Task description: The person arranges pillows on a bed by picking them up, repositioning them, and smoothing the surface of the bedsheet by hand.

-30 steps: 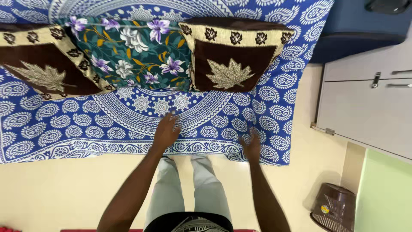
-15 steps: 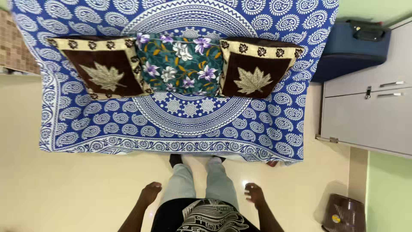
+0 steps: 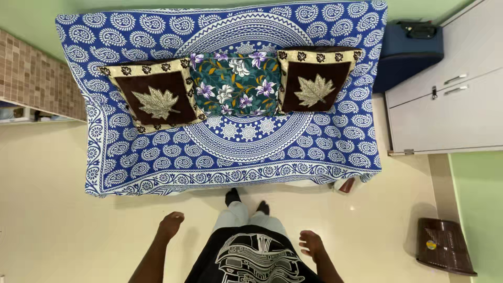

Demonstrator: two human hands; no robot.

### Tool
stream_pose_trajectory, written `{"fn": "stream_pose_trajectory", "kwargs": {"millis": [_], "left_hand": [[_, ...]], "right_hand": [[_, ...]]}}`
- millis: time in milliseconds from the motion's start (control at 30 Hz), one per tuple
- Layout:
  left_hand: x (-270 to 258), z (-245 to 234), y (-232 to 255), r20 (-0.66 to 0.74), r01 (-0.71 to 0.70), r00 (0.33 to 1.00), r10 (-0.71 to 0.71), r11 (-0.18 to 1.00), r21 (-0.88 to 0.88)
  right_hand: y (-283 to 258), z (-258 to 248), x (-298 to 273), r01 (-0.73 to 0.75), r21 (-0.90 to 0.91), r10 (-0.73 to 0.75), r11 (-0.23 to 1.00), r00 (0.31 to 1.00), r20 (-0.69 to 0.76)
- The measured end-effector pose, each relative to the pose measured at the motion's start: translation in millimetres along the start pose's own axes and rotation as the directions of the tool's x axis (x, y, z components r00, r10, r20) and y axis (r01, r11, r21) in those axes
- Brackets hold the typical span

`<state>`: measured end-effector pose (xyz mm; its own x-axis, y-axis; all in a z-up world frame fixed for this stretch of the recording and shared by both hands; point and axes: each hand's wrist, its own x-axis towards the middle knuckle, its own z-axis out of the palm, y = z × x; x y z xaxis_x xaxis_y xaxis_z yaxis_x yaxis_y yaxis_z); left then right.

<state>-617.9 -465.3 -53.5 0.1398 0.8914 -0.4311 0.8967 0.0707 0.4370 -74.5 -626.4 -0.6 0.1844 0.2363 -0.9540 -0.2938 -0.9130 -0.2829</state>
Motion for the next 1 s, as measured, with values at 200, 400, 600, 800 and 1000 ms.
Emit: {"fn": "stream_pose_trajectory", "kwargs": {"millis": [200,400,600,800,1000], "left_hand": [[-53,-10,31,0.166,0.439,0.897,-0.409,0.87,-0.225],[-91,-8,75,0.312,0.441,0.893,-0.325,0.77,-0.461],[-91,-28,40,0.381,0.46,0.875,-0.298,0.756,-0.465],[-66,-88,-29,0.399,0.537,0.843,-0.361,0.614,-0.578],[-41,-149,-128,0.378,0.548,0.836,-0.397,0.626,-0.555]], "right_hand": [[48,-13,-14,-0.028,0.086,0.03,0.996,0.999,-0.02],[65,-14,-9,0.013,0.147,-0.008,0.989,0.999,-0.037],[72,20,-31,0.06,0.167,-0.051,0.984,0.997,-0.059],[59,97,-46,0.028,0.104,-0.019,0.994,0.997,-0.078],[39,175,-54,0.105,0.199,-0.104,0.974,0.994,-0.015]]}}
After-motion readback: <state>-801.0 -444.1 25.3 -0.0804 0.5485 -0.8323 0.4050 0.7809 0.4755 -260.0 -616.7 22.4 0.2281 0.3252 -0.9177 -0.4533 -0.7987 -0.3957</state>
